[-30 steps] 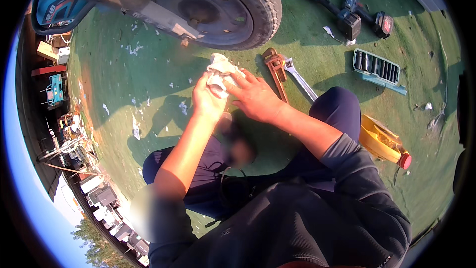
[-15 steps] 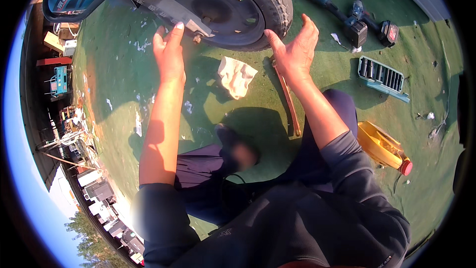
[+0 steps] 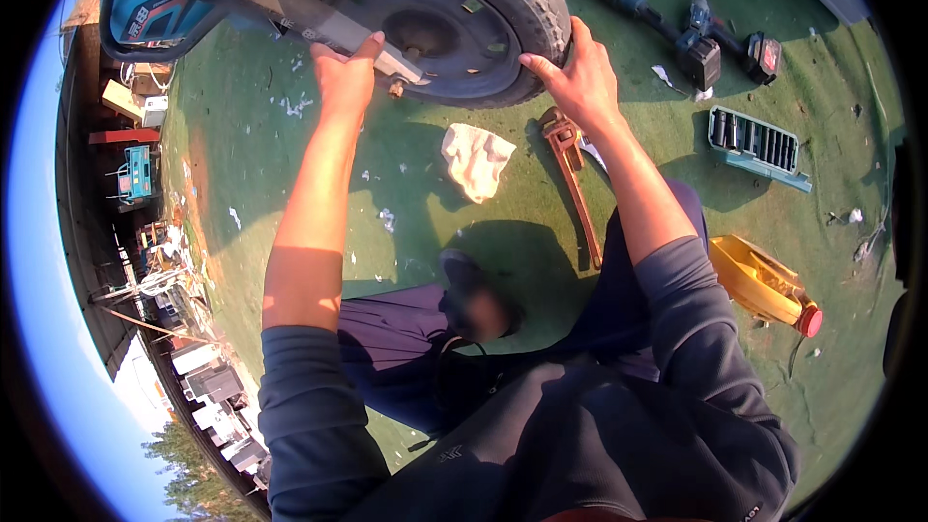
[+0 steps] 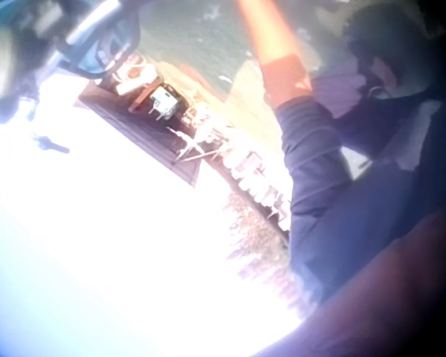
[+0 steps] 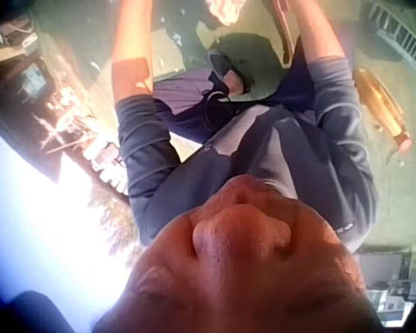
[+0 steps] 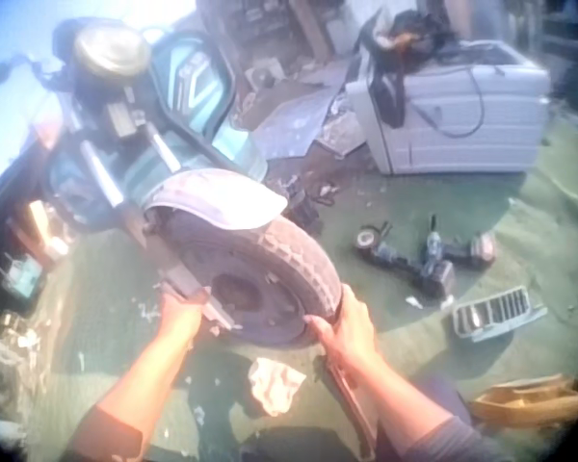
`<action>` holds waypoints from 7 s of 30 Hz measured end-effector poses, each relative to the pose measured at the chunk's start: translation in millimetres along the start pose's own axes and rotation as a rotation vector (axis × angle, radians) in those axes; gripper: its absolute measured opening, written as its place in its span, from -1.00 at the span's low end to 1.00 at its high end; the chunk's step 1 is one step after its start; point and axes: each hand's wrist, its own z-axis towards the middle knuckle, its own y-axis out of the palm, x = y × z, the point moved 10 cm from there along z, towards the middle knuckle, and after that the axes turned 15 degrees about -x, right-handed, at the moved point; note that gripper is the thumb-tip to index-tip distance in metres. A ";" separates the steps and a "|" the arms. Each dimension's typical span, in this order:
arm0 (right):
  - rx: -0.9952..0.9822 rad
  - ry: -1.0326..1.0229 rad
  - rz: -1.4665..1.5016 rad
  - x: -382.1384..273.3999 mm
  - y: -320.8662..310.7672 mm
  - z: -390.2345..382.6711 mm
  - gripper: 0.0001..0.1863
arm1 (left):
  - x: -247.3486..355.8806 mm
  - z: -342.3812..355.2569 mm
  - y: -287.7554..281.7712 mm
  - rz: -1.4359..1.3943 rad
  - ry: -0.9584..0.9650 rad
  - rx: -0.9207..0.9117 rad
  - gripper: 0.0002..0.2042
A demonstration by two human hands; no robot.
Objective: The person lubricates the front wheel axle of a blue scooter with oil from a yellow bottle, wipes the area with a cloth, and then uses a cordless impact wrench to tighten the axle nut.
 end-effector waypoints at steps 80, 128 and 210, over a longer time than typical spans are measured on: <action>-0.046 -0.136 0.050 -27.1 25.6 -51.6 -0.14 | -117.2 -59.1 -12.1 0.136 -0.189 -0.223 -0.65; -0.039 -0.142 0.119 -6.6 16.1 -30.9 -0.13 | -74.8 -43.6 9.0 0.248 -0.073 -0.352 -0.63; -0.431 0.329 -1.106 411.4 -184.4 150.3 -0.34 | -318.7 -549.2 -347.4 0.376 -1.219 -0.270 -0.63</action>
